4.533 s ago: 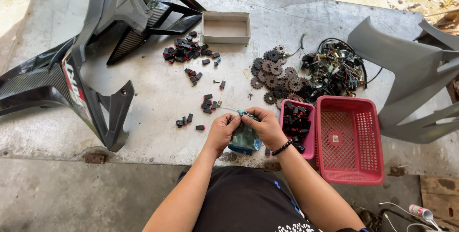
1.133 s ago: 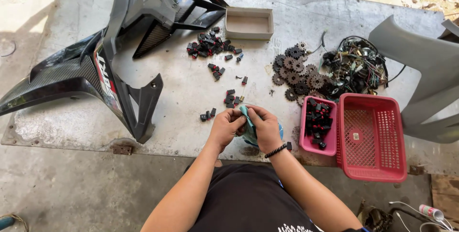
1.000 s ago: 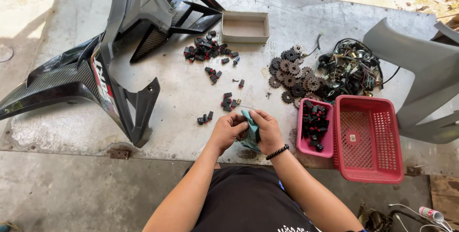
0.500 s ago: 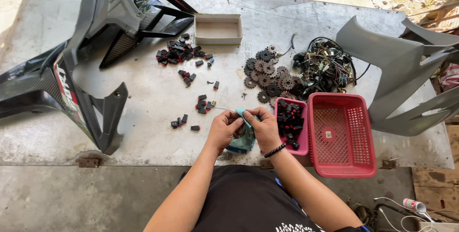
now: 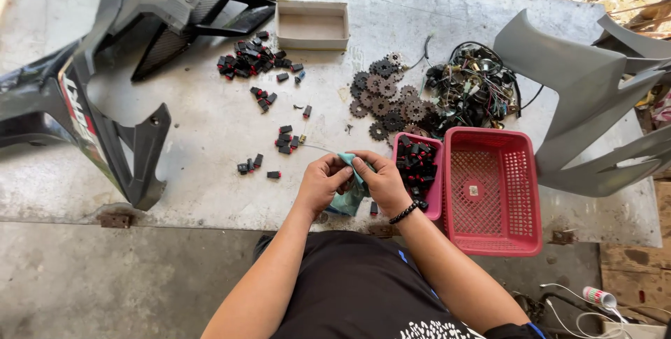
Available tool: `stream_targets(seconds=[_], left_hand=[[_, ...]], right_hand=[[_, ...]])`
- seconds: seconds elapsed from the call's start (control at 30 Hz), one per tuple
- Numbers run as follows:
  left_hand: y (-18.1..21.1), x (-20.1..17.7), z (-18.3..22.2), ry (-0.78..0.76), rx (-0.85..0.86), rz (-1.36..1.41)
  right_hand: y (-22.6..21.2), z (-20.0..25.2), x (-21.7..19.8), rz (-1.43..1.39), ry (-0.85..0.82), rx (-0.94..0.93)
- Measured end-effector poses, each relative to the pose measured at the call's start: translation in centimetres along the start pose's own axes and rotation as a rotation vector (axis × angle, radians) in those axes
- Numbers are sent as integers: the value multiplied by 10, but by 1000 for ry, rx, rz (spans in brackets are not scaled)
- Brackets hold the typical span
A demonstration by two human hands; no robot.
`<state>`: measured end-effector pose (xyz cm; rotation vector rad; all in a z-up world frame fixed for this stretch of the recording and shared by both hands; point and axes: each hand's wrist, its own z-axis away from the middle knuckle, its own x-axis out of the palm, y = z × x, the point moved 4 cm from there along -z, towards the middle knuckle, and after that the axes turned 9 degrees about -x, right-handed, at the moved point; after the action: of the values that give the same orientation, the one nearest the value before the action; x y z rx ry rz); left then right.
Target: Cleaning and inspecting small motorcycle electrical connectors using a cleaning cloth.
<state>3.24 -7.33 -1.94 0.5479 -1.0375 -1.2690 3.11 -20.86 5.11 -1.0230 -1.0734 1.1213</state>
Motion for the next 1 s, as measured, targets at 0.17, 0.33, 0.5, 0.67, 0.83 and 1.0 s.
stream_targets(seconds=[0.17, 0.33, 0.5, 0.67, 0.83, 1.0], left_hand=[[17, -9, -6, -32, -10, -33], [32, -14, -8, -72, -24, -87], [51, -10, -10, -88, -78, -138], [37, -7, -15, -102, -157, -237], [21, -1, -16, -73, -248, -336], [3, 9, -21, -72, -275, -417]], right_hand=[[21, -17, -3, 1, 94, -63], [17, -19, 5, -33, 194, -10], [23, -10, 1, -278, 362, 95], [25, 2, 4, -399, 330, 61], [67, 16, -44, -516, 810, 162], [109, 32, -69, -491, 1000, 321]])
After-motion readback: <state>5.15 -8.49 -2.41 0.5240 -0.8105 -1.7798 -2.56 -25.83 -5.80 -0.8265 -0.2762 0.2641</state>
